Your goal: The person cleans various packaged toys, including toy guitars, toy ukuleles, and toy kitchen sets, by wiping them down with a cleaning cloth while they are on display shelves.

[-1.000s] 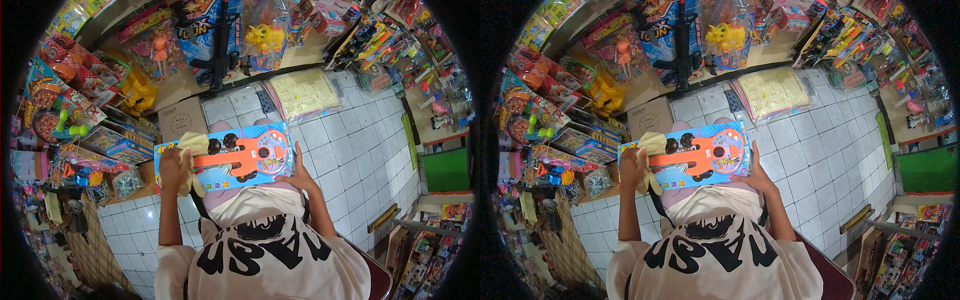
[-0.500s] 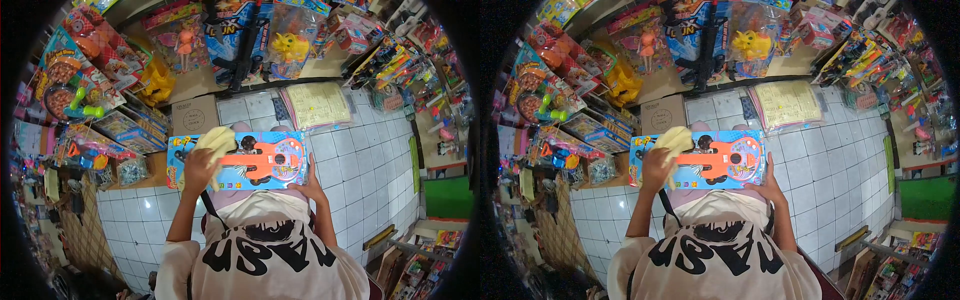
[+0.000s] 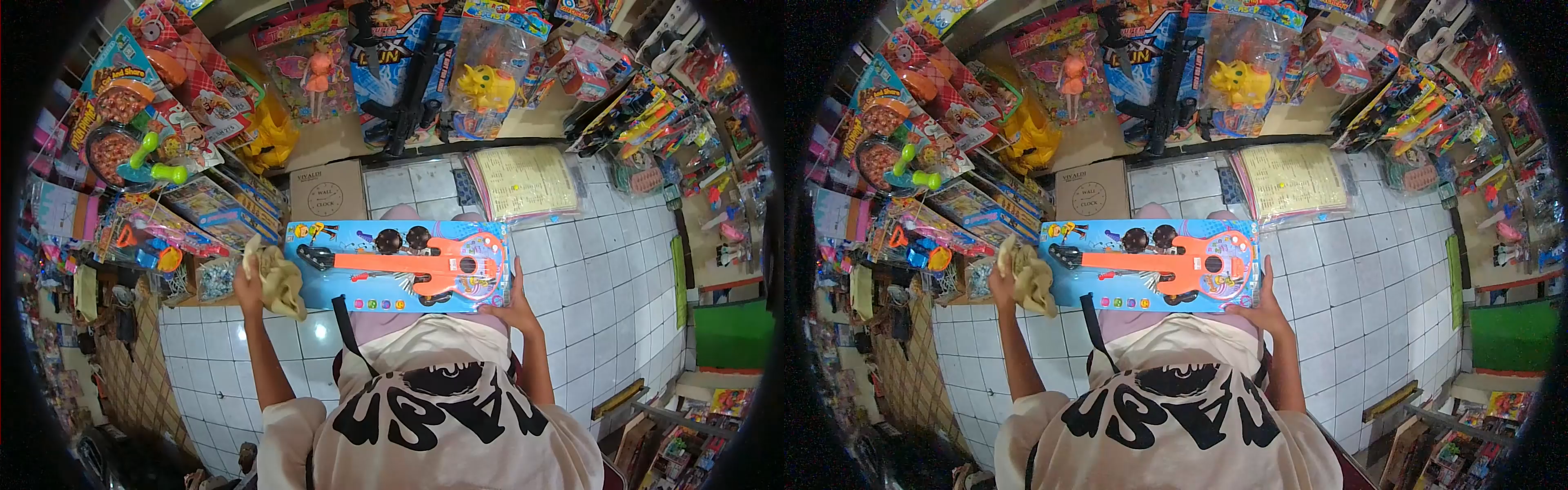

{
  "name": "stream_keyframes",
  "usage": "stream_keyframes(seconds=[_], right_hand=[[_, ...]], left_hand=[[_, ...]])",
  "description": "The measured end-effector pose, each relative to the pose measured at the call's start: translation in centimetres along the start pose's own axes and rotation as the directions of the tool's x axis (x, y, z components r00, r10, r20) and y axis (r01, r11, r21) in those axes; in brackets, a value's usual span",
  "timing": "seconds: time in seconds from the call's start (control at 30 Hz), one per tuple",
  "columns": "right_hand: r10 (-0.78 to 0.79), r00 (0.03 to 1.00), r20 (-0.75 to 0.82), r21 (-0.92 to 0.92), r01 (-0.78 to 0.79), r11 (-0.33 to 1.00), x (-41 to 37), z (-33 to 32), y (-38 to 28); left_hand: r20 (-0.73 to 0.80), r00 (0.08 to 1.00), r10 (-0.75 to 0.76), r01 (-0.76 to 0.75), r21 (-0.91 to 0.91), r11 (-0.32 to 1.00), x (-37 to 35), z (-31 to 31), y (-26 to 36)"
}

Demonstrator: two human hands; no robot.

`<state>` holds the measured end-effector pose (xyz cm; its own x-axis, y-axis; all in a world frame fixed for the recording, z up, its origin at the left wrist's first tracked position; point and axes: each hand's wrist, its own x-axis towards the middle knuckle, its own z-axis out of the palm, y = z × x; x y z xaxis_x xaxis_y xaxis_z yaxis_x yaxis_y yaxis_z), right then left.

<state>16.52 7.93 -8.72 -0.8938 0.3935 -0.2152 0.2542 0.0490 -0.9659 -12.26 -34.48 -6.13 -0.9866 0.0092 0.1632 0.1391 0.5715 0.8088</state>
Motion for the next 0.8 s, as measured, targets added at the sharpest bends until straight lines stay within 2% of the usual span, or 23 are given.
stream_keyframes(seconds=[0.1, 0.13, 0.17, 0.2, 0.23, 0.27, 0.3, 0.37, 0.4, 0.43, 0.47, 0.5, 0.57, 0.63, 0.67, 0.7, 0.77, 0.8], right_hand=[[0.006, 1.000, 0.006, -0.247, -0.004, 0.969, 0.0, -0.9, -0.1], [0.154, 0.988, 0.024, -0.507, -0.121, 0.853, 0.1, -0.5, -2.9], [0.296, 0.955, -0.002, -0.727, -0.205, 0.656, 0.2, 0.4, -8.2], [0.416, 0.907, -0.070, -0.882, -0.251, 0.398, 0.9, 1.1, -11.4], [0.252, 0.965, 0.073, -0.832, -0.081, 0.550, 2.3, 1.5, -11.9], [0.063, 0.979, 0.194, -0.745, 0.106, 0.658, 3.7, 1.7, -12.2], [-0.141, 0.948, 0.287, -0.631, 0.298, 0.716, 5.0, 2.0, -12.7], [-0.242, 0.919, 0.312, -0.666, 0.393, 0.634, 7.7, 4.7, -14.6], [-0.323, 0.873, 0.366, -0.538, 0.482, 0.692, 9.0, 5.5, -15.4], [-0.408, 0.816, 0.410, -0.394, 0.561, 0.728, 10.0, 6.4, -16.3], [-0.406, 0.804, 0.434, -0.184, 0.521, 0.834, 10.7, 7.3, -17.5], [-0.471, 0.787, 0.399, -0.112, 0.552, 0.826, 11.5, 8.1, -18.7], [-0.583, 0.750, 0.311, 0.031, 0.605, 0.795, 13.3, 9.2, -20.8], [-0.565, 0.767, 0.305, 0.317, 0.478, 0.819, 16.3, 9.0, -23.1], [-0.582, 0.762, 0.284, 0.325, 0.495, 0.806, 18.2, 8.3, -23.9], [-0.539, 0.804, 0.251, 0.227, 0.492, 0.840, 19.7, 7.4, -25.4], [-0.507, 0.849, 0.151, 0.102, 0.497, 0.862, 20.3, 5.6, -30.0], [-0.592, 0.800, 0.094, 0.086, 0.586, 0.806, 22.1, 4.6, -31.3]], left_hand=[[-0.069, 0.996, -0.060, 0.039, -0.277, 0.960, -0.7, -1.4, 1.9], [-0.029, 0.997, -0.073, 0.061, -0.310, 0.949, -1.0, -2.0, 3.0], [-0.028, 0.999, -0.034, 0.023, -0.306, 0.952, -1.3, -2.1, 3.8], [-0.028, 1.000, 0.010, -0.018, -0.302, 0.953, -1.5, -2.1, 4.5], [-0.029, 0.998, 0.059, -0.065, -0.300, 0.952, -1.5, -1.9, 5.3], [-0.016, 0.995, 0.098, -0.099, -0.243, 0.965, -1.5, -1.8, 6.3], [0.009, 0.981, 0.195, -0.188, -0.230, 0.955, -1.3, -1.4, 7.9], [0.061, 0.923, 0.381, -0.361, -0.210, 0.908, -1.1, -0.6, 11.5], [0.113, 0.929, 0.353, -0.330, -0.186, 0.926, -0.7, -0.1, 12.7], [0.150, 0.896, 0.417, -0.389, -0.189, 0.902, -0.3, 0.4, 14.6], [0.186, 0.860, 0.475, -0.443, -0.190, 0.876, 0.2, 0.9, 17.1], [0.223, 0.820, 0.528, -0.495, -0.190, 0.848, 0.9, 1.5, 19.0], [0.298, 0.760, 0.578, -0.485, -0.332, 0.809, 3.3, 4.0, 20.9], [0.262, 0.805, 0.532, -0.402, -0.418, 0.815, 5.7, 7.0, 23.8], [0.262, 0.812, 0.521, -0.385, -0.431, 0.816, 7.4, 8.0, 25.6], [0.261, 0.819, 0.511, -0.368, -0.445, 0.816, 9.4, 8.8, 27.5], [0.198, 0.800, 0.567, -0.369, -0.583, 0.724, 13.0, 10.2, 30.6], [0.190, 0.818, 0.543, -0.355, -0.577, 0.736, 14.7, 10.6, 32.0]])
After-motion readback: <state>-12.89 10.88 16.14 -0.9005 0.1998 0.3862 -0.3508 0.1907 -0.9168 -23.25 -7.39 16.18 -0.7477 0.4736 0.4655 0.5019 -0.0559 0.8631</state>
